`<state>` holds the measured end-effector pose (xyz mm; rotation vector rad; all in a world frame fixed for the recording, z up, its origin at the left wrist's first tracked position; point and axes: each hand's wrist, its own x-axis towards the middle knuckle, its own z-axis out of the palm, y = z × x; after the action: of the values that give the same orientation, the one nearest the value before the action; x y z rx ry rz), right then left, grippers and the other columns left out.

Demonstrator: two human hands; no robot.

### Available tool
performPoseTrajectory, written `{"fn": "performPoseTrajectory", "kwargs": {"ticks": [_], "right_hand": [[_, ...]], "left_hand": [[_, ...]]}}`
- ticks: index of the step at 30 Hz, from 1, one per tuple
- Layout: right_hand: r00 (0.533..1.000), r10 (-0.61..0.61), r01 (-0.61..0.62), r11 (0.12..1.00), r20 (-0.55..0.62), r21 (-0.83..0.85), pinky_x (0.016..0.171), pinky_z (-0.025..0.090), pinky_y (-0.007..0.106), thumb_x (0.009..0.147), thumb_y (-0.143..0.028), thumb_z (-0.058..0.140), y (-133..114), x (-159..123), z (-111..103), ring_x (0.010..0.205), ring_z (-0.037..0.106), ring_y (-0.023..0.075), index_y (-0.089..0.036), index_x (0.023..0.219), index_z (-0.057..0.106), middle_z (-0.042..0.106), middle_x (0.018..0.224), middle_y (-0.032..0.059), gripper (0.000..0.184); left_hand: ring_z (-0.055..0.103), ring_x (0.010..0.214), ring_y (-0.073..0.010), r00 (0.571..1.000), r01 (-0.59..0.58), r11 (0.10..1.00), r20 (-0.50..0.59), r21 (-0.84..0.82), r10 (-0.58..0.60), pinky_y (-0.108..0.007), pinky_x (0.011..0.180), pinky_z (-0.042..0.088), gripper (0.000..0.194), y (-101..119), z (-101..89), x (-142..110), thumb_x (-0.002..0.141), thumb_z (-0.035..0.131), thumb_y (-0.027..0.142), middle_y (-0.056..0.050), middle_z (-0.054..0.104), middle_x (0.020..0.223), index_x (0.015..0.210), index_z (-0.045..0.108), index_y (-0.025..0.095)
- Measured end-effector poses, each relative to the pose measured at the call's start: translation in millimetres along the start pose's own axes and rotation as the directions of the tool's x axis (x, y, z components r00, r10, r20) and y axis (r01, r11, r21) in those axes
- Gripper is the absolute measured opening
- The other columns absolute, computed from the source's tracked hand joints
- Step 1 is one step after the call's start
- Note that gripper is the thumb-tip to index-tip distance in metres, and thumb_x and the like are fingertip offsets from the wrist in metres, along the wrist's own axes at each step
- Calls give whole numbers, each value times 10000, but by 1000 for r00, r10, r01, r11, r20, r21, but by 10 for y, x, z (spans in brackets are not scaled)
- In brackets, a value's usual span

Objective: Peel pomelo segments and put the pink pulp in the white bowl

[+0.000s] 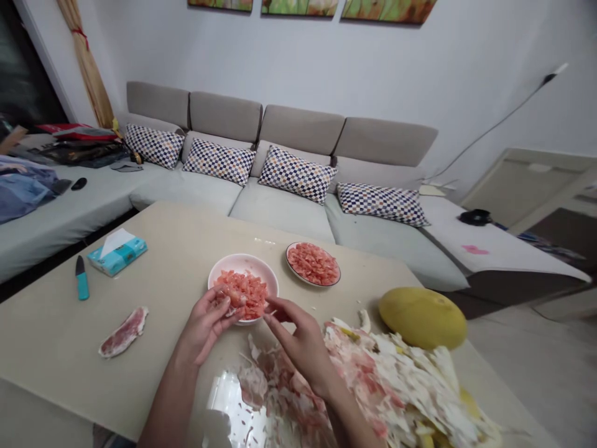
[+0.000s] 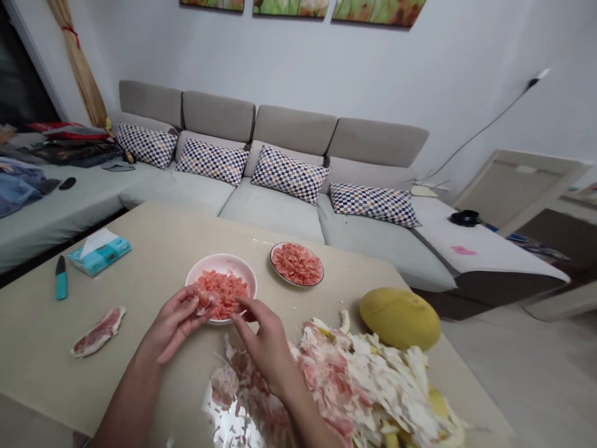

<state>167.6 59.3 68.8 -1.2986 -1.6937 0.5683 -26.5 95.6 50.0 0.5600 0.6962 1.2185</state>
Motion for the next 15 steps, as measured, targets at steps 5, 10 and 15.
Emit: {"fn": "performPoseTrajectory", "kwargs": {"ticks": [5,10,15], "right_hand": [[997,-53,63,985,-62,160,733,577,310,841,-236,691,-128,160,196,817,687,184,-214,1144,684,717,1043,86,304],[973,-171,193,972,-157,135,693,562,308,874,-174,629,-211,203,295,794,672,190,-216,872,725,715,856,57,105],[875,-373,361,927,-310,-96,744,549,339,913,-90,531,-155,154,406,807,649,194,-217,925,643,679,849,66,170]], "left_hand": [[684,936,-185,998,-5,999,60,40,3,-370,910,568,297,2,16,-21,764,778,220,-57,690,1012,1036,668,179],[686,903,-160,995,11,1000,95,22,-13,-304,865,570,302,-16,32,-34,737,808,229,-44,700,993,1010,686,186],[685,861,-130,993,40,997,113,-73,-31,-244,823,567,271,-75,76,-22,732,811,182,-22,699,935,969,679,174]]}}
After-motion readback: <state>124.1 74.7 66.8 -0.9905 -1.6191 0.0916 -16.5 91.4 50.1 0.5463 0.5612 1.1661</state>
